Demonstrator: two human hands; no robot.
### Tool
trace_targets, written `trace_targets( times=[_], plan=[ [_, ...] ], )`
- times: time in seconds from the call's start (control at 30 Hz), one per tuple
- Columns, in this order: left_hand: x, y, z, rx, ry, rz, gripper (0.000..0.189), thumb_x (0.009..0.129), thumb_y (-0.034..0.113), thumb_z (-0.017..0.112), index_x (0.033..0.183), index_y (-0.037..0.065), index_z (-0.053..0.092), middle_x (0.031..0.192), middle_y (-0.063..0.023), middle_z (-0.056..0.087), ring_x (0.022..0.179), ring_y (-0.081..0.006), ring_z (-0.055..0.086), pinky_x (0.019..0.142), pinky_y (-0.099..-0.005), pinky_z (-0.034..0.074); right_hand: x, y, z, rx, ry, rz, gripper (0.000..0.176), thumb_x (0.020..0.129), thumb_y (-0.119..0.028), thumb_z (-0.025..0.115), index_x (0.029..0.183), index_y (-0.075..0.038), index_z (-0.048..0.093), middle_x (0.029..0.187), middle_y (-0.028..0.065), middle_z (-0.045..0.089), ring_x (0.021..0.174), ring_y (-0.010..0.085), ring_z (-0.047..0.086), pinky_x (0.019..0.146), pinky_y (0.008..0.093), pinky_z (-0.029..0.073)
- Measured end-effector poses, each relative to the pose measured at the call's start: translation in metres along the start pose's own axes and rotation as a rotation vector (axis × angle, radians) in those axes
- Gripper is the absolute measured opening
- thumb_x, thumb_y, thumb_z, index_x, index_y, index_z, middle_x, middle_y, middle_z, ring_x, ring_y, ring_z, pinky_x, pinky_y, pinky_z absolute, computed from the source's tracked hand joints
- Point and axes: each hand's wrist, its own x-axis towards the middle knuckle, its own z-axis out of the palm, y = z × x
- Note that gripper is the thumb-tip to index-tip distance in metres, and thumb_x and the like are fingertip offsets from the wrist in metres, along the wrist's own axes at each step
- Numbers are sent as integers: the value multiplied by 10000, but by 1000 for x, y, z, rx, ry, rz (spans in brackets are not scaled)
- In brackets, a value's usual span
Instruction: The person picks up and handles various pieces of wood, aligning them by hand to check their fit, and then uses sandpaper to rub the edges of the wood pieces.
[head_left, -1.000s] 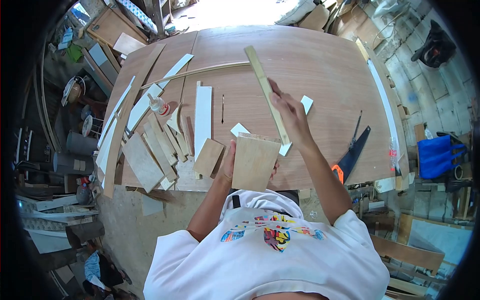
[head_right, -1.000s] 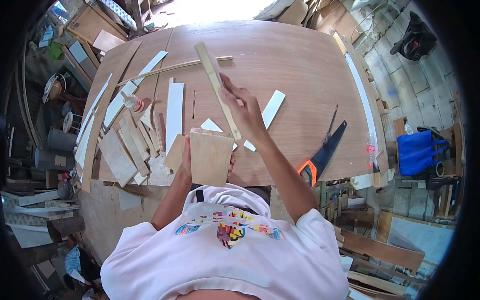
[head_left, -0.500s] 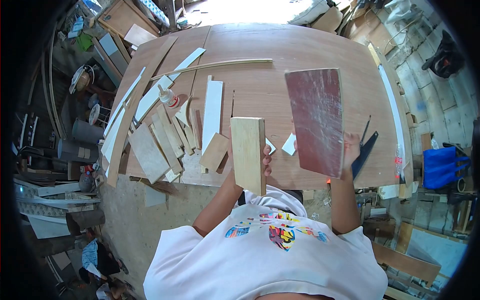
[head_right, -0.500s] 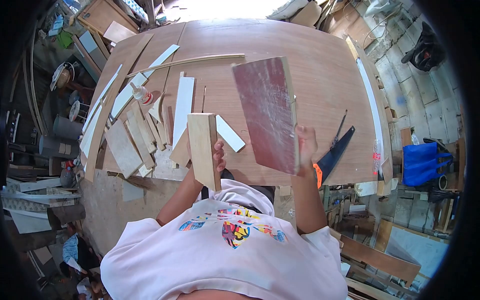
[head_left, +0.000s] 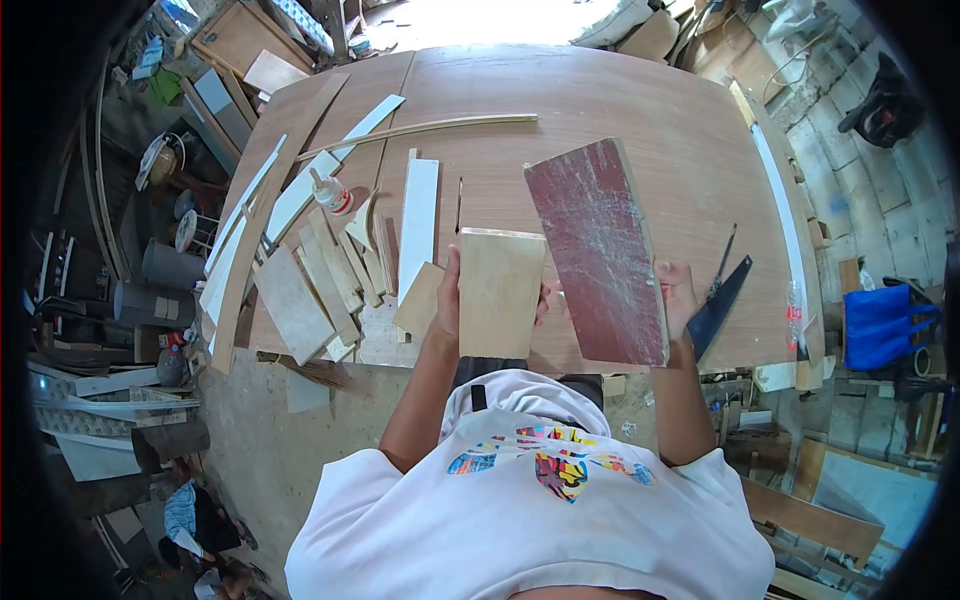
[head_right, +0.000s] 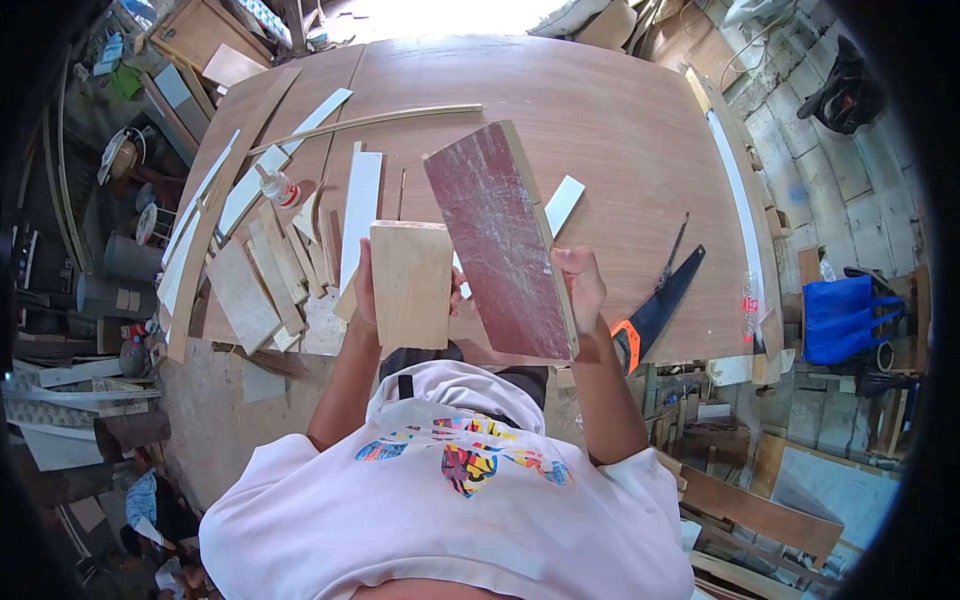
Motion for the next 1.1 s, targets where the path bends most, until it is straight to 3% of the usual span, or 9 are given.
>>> trace_targets(
  times=[0.17,0.2,0.27,0.37,0.47,0.67,0.83,1.03,1.1],
  plan=[
    [2,2,-2,205,150,-12,1053,837,862,215,1420,6,404,1208,-282,572,1035,-377,649,863,-494,560,7,6,11,-88,167,17,663,895,-436,416,1295,86,501,1173,287,613,971,379,647,849,500,538],
    [4,2,-14,110,129,61,1026,844,853,233,1427,23,395,1236,-270,560,1074,-377,631,894,-508,548,8,6,9,-89,166,20,663,895,-436,416,1295,86,501,1173,287,613,971,379,647,849,500,538],
    [5,-1,-13,13,112,137,1000,852,843,250,1434,40,385,1264,-259,549,1113,-378,613,924,-521,535,14,7,3,-97,-151,27,844,882,-488,394,1482,88,254,1468,342,356,1198,421,559,933,532,512],
    [7,-5,-7,-137,131,510,850,917,712,400,1497,104,272,1419,-225,435,1313,-381,457,1079,-549,419,21,14,6,-186,-8,-108,846,883,-476,421,1486,88,238,1490,346,315,1250,417,526,948,520,508],
    [10,-2,6,-32,432,521,737,971,576,437,1494,76,295,1469,-172,423,1341,-343,434,1105,-528,385,20,24,-18,-90,31,-70,695,916,-383,488,1422,77,361,1342,298,516,1225,374,561,1002,474,489],
    [20,-17,20,312,477,614,615,1033,437,369,1523,89,243,1531,-109,366,1344,-310,431,1130,-465,362,16,70,-39,-461,442,-9,630,831,-198,768,1330,26,455,1203,161,604,1069,214,633,897,363,538],
    [21,-36,16,171,395,557,649,1034,469,373,1528,78,218,1510,-105,390,1323,-277,453,1113,-436,366,22,83,-16,-454,425,-7,609,770,-96,803,1275,17,480,1153,134,604,1035,200,633,861,328,543],
    [3,-25,-13,632,534,406,878,931,710,390,1500,46,302,1491,-116,397,1340,-261,413,1116,-439,330,18,73,-32,-359,450,-53,625,727,-67,784,1279,6,499,1159,116,615,1051,205,627,892,349,524],
    [-6,-2,-3,-118,22,329,1109,791,878,377,1522,49,277,1532,-178,344,1369,-301,397,1103,-473,348,13,64,-45,-386,429,-55,615,714,-61,778,1269,4,519,1144,107,626,1041,202,630,896,347,518]
  ],
)
